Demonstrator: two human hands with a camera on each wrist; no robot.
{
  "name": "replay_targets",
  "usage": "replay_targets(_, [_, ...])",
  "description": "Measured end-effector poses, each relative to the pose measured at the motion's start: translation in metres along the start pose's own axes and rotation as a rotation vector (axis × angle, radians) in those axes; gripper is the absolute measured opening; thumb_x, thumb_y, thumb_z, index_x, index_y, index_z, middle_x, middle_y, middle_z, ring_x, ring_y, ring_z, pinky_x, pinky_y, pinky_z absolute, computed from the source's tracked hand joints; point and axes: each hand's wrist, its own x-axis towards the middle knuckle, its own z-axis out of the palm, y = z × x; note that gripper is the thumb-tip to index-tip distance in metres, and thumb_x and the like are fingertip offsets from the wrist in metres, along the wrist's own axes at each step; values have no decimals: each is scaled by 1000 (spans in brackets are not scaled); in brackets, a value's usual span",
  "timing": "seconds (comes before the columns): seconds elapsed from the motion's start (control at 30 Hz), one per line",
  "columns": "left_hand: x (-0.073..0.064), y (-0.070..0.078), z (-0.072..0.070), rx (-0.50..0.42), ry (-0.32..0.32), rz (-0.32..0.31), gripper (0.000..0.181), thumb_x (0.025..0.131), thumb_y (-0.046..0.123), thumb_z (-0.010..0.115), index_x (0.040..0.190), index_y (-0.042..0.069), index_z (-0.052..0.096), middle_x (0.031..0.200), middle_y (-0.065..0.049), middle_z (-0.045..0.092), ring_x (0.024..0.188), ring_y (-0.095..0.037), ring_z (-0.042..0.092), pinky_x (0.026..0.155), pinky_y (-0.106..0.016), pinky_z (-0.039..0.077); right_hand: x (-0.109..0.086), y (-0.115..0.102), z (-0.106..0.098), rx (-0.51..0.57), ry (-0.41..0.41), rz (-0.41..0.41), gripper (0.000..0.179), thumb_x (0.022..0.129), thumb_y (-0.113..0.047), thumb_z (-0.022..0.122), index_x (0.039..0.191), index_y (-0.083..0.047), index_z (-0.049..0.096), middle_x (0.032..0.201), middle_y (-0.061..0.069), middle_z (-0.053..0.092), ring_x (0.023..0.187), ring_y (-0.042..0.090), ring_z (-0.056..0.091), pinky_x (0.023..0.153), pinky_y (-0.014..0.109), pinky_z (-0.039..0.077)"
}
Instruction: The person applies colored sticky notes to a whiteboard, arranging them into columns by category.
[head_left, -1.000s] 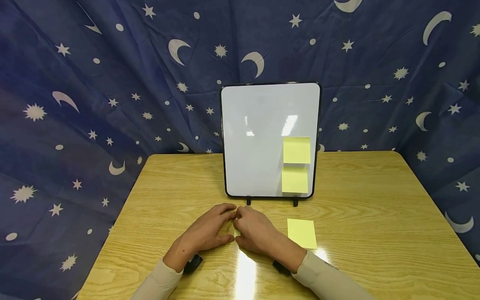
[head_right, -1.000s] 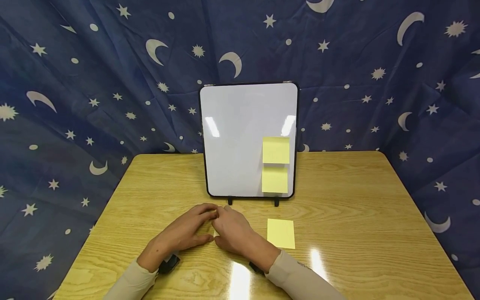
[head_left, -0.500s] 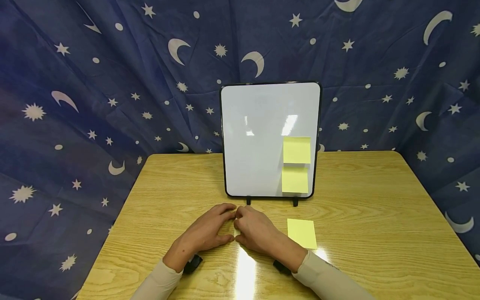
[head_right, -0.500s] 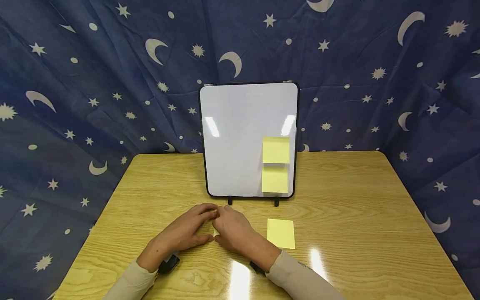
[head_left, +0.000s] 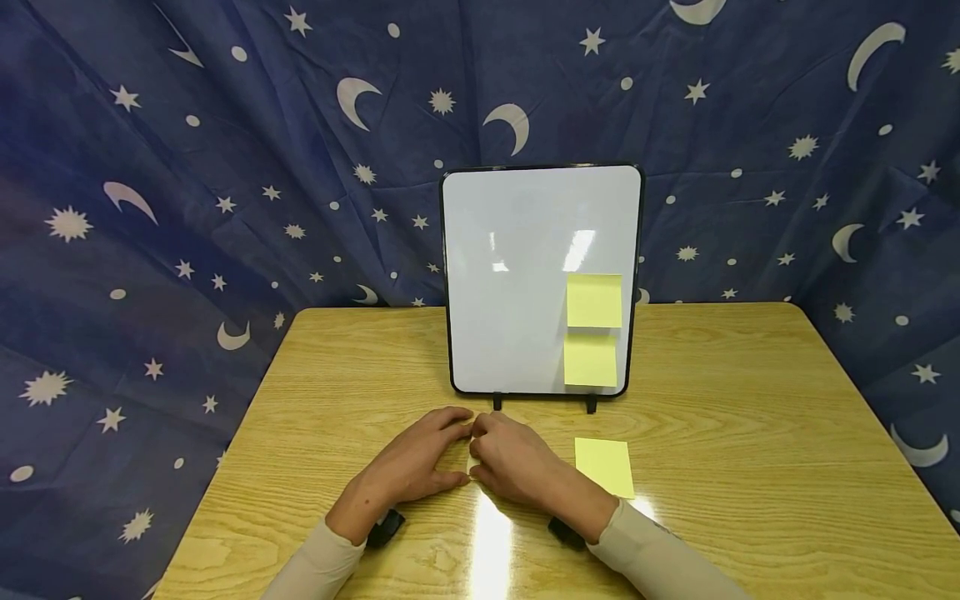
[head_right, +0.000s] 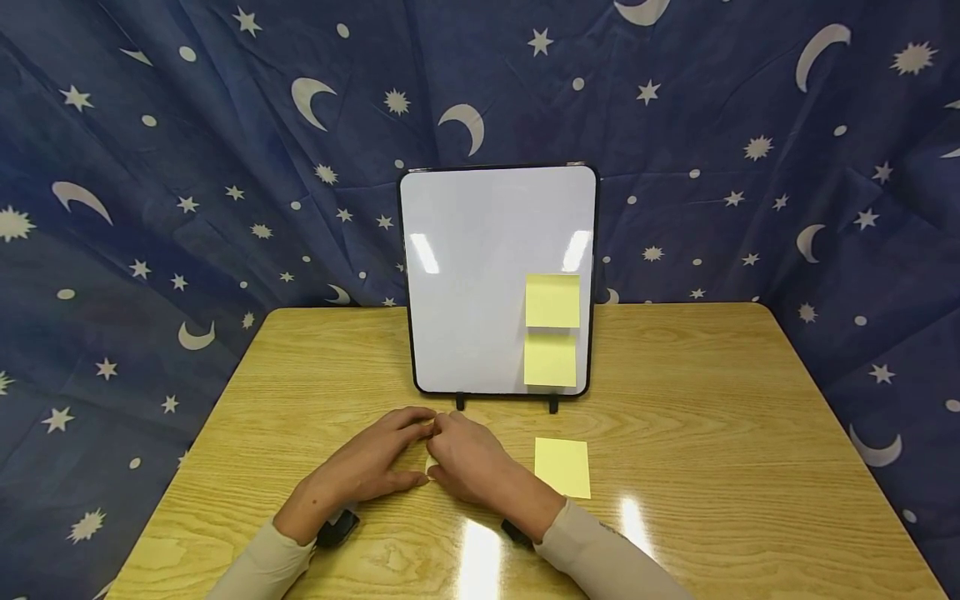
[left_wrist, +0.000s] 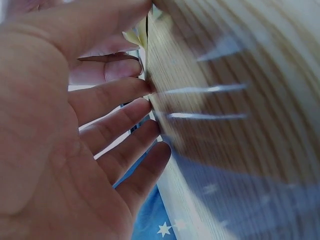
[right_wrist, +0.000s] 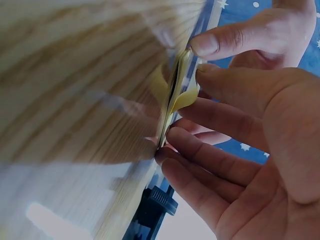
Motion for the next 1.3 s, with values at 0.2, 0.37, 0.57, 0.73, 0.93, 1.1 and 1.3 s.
replay_targets(0.2, [0,0,1,22,14,17,66,96,35,81,152,10,58,159,-8,49,148,-28,45,117,-47,43,-1,2,-1,26,10,-14,15,99,-27,76,92,-15,81,116,5,71,106,21,66,88,31,58])
replay_targets(0.37, [0,-1,1,39,27,33,61,100,35,76,152,9,58,158,-9,50,148,-28,46,118,-46,43,-2,3,0,46,23,-36,19,103,-29,71,94,-16,81,116,5,71,106,22,66,89,34,58])
replay_targets(0.57, [-1,-2,2,44,42,43,57,102,33,74,151,9,59,158,-9,50,148,-28,46,117,-47,43,-3,3,0,59,26,-51,23,104,-36,70,93,-18,80,115,5,71,104,22,65,84,34,59])
replay_targets(0.73, [-1,-2,2,30,40,36,57,100,31,76,150,9,59,157,-9,51,147,-28,47,117,-47,43,-3,2,1,53,39,-46,16,104,-28,71,99,-16,80,114,5,72,105,23,66,85,34,59])
replay_targets(0.93, [0,-2,3,18,24,18,62,97,29,80,152,9,58,159,-9,49,149,-28,44,118,-47,42,-2,1,3,29,76,-24,14,104,-20,69,103,-13,81,114,4,74,107,23,69,86,35,60])
replay_targets(1.1, [1,-2,3,19,25,15,64,96,30,81,152,7,57,159,-9,49,149,-29,45,118,-47,42,-1,2,5,-1,111,-13,10,101,-20,73,96,-13,79,111,3,74,104,22,70,83,34,61])
replay_targets(1.3, [1,-3,3,9,27,9,61,96,30,81,149,10,60,160,-8,48,150,-29,44,118,-48,42,1,2,5,-29,127,-5,9,98,-20,77,99,-12,78,105,3,73,97,21,68,78,32,60])
